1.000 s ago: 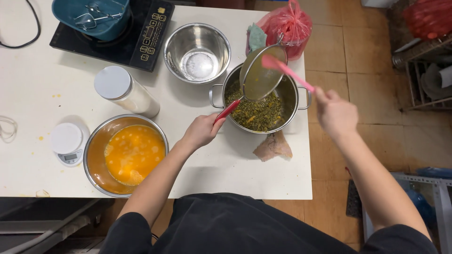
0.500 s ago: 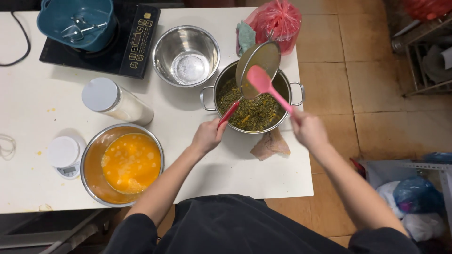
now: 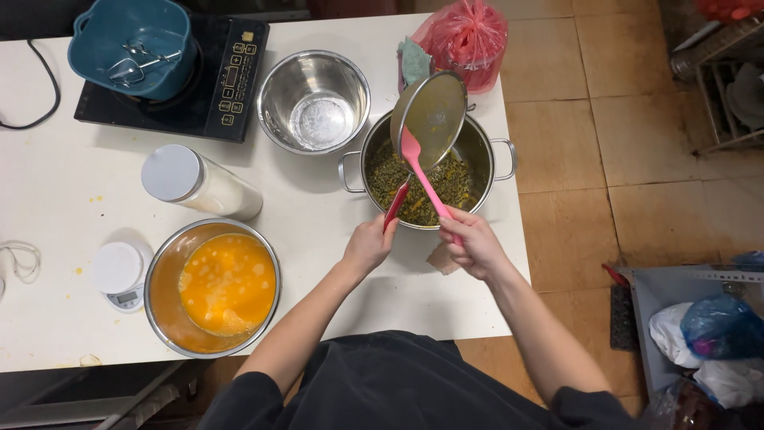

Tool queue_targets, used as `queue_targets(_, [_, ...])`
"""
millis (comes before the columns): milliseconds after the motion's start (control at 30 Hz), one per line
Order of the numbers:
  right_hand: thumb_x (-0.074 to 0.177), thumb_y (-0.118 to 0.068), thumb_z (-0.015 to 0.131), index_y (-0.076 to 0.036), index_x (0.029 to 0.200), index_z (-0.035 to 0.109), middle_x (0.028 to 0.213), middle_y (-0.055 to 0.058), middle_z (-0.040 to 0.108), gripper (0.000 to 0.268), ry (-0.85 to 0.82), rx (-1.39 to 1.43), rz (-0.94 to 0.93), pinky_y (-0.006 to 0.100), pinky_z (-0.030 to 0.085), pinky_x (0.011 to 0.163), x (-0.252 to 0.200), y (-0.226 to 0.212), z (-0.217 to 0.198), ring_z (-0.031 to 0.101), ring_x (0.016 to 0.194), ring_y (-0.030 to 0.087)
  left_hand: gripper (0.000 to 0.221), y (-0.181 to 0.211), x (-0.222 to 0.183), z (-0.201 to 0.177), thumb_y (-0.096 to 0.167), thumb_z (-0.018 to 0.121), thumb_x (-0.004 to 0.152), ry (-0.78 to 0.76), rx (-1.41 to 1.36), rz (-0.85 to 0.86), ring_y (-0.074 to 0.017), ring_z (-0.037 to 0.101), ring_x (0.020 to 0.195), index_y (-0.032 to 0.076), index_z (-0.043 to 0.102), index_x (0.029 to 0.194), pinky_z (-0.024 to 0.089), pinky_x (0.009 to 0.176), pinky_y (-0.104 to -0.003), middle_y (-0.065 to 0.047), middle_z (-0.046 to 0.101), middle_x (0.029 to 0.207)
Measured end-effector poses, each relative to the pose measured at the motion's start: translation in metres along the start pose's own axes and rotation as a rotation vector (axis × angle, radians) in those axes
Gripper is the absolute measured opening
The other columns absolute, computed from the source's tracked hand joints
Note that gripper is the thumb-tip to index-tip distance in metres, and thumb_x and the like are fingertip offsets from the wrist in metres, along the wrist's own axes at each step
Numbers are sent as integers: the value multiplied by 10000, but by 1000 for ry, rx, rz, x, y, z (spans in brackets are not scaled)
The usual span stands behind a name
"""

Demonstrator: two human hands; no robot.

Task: Straining mung beans through a sieve and pouring egg mixture into a pot to prepare bakery ingredients.

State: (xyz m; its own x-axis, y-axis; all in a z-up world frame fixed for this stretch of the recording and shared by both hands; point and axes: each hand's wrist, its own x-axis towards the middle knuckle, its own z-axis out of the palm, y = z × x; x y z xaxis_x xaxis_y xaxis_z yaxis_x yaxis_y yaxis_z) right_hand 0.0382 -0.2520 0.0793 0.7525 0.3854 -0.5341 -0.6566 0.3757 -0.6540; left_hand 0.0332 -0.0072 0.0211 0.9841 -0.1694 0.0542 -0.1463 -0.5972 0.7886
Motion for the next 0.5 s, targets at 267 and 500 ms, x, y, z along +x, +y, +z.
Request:
queue_targets(267, [1039, -154, 509, -75, 1353, 578, 711, -5, 497, 331, -59, 180, -182, 185, 196, 323, -28, -8, 8, 306, 396, 19, 296, 12, 3, -26, 268, 555, 1036, 69, -71, -82, -384, 629, 566, 10, 627, 911, 477, 557, -471, -195, 632, 639])
queue_targets(500, [999, -197, 677, -79, 1338, 707, 733, 82, 574, 360, 675, -1090, -766, 308, 442, 573, -28, 31, -73, 537, 637, 163, 361, 8, -8, -44, 281, 547, 1046, 112, -162, -156, -304, 561, 485, -1, 618, 833, 449, 518, -414, -160, 575, 576])
